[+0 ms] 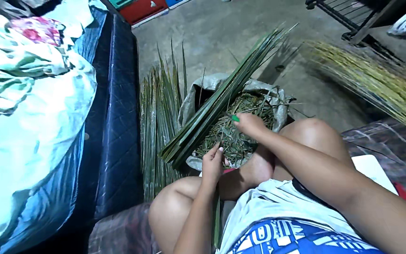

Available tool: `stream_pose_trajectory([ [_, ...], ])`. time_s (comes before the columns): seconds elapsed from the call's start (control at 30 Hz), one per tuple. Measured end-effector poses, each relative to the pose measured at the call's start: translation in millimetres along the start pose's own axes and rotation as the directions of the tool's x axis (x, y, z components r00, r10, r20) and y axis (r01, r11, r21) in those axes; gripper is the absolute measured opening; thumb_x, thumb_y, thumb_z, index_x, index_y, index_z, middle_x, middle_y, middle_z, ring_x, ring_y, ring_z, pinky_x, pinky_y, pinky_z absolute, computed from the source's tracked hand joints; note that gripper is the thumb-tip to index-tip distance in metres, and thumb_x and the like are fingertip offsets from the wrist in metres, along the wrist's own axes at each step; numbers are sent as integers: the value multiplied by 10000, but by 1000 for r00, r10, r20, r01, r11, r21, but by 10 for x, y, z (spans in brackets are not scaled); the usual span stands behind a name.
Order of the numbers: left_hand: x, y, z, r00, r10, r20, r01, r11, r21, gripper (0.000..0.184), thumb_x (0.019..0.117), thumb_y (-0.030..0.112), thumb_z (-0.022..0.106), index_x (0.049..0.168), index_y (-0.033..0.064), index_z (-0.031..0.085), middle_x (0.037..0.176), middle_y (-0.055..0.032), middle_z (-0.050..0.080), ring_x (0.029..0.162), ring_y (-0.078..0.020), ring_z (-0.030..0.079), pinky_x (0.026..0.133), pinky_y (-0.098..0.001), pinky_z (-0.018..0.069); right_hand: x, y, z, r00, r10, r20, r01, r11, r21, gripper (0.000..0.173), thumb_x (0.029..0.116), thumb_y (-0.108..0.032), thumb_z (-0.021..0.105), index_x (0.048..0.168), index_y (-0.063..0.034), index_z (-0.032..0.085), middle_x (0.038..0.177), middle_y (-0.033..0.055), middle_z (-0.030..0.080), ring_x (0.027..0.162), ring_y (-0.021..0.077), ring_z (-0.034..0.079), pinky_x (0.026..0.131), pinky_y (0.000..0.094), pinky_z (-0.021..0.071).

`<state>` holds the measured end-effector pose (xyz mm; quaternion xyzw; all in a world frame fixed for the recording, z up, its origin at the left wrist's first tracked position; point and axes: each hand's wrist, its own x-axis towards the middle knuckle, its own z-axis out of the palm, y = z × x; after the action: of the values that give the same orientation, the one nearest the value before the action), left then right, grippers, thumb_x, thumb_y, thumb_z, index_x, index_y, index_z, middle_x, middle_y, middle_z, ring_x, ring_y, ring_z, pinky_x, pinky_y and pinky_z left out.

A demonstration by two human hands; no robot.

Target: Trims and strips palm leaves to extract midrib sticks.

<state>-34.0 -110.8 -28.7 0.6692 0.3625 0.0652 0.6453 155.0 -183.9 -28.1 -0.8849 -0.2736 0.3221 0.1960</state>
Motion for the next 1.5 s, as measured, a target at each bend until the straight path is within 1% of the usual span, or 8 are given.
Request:
stream_pose_trajectory([
  [0.33, -8, 34, 63, 986, -131, 102, 126, 991, 48, 386, 1084, 99, 481, 1443, -41, 513, 686, -30, 635, 434, -32, 465, 405, -189, 380, -183, -119, 242, 958, -171, 231, 68, 916, 395, 324, 1115, -278, 483, 1188, 0, 634, 961, 126, 600, 816, 194, 542, 776, 391, 456],
  [0.53, -39, 47, 70, 978, -156, 139, 137, 981, 139, 383, 1100, 155, 470, 1442, -4, 538, 701, -27, 659, 432, -34, 465, 410, -193, 384, 165, 120, 148, 997, 22, -72, 21, 843, 537, 349, 1113, -319, 496, 1209, -19, 645, 966, 188, 633, 800, 292, 583, 734, 495, 484],
  [0.73, 47, 16, 33, 991, -132, -13, 129, 930, 345, 395, 1123, 199, 406, 1420, -1, 571, 745, -45, 657, 549, -86, 545, 546, -265, 465, -209, -41, 294, 960, -169, 221, 139, 979, 147, 337, 1084, -281, 514, 1203, 11, 632, 1071, 235, 656, 1000, 376, 647, 886, 577, 496],
  [0.93, 36, 30, 2, 989, -124, -85, 148, 895, 420, 306, 1092, 150, 409, 1102, -19, 664, 776, -55, 651, 634, -101, 596, 646, -296, 508, -562, -279, 352, 925, -187, 330, 234, 966, -107, 322, 1085, -237, 493, 1250, 13, 612, 1201, 253, 662, 1157, 421, 641, 950, 612, 486],
  [1.07, 38, -7, 33, 993, -108, -37, 113, 903, 414, 410, 1122, 205, 401, 1466, 27, 537, 816, -77, 678, 607, -110, 585, 627, -288, 509, -270, -200, 225, 983, -78, 167, 113, 971, -211, 343, 1084, -246, 514, 1297, 1, 620, 1240, 270, 670, 1192, 457, 640, 955, 651, 487],
  [1.2, 41, 13, 51, 992, -122, -31, 123, 892, 435, 418, 1123, 209, 394, 1491, 51, 517, 796, -71, 670, 585, -106, 572, 609, -284, 502, -89, -93, 149, 995, -4, 98, 18, 989, -145, 343, 1077, -264, 531, 1282, -11, 637, 1229, 252, 679, 1175, 441, 650, 946, 638, 499],
  [1.4, 50, 0, -8, 992, -115, -47, 124, 901, 417, 409, 1097, 152, 378, 1448, 28, 546, 798, -75, 659, 616, -125, 597, 630, -314, 521, -528, -198, 365, 905, -172, 389, 205, 978, -44, 322, 1088, -254, 474, 1174, 13, 631, 1098, 239, 657, 1057, 398, 645, 893, 596, 488],
  [1.5, 52, -15, -4, 992, -108, -57, 122, 899, 421, 367, 1117, 192, 377, 1347, 3, 591, 798, -87, 652, 620, -138, 602, 641, -324, 527, -515, -254, 330, 933, -132, 335, 199, 964, -176, 340, 1083, -249, 495, 1259, 11, 626, 1220, 265, 667, 1177, 445, 639, 953, 640, 484],
])
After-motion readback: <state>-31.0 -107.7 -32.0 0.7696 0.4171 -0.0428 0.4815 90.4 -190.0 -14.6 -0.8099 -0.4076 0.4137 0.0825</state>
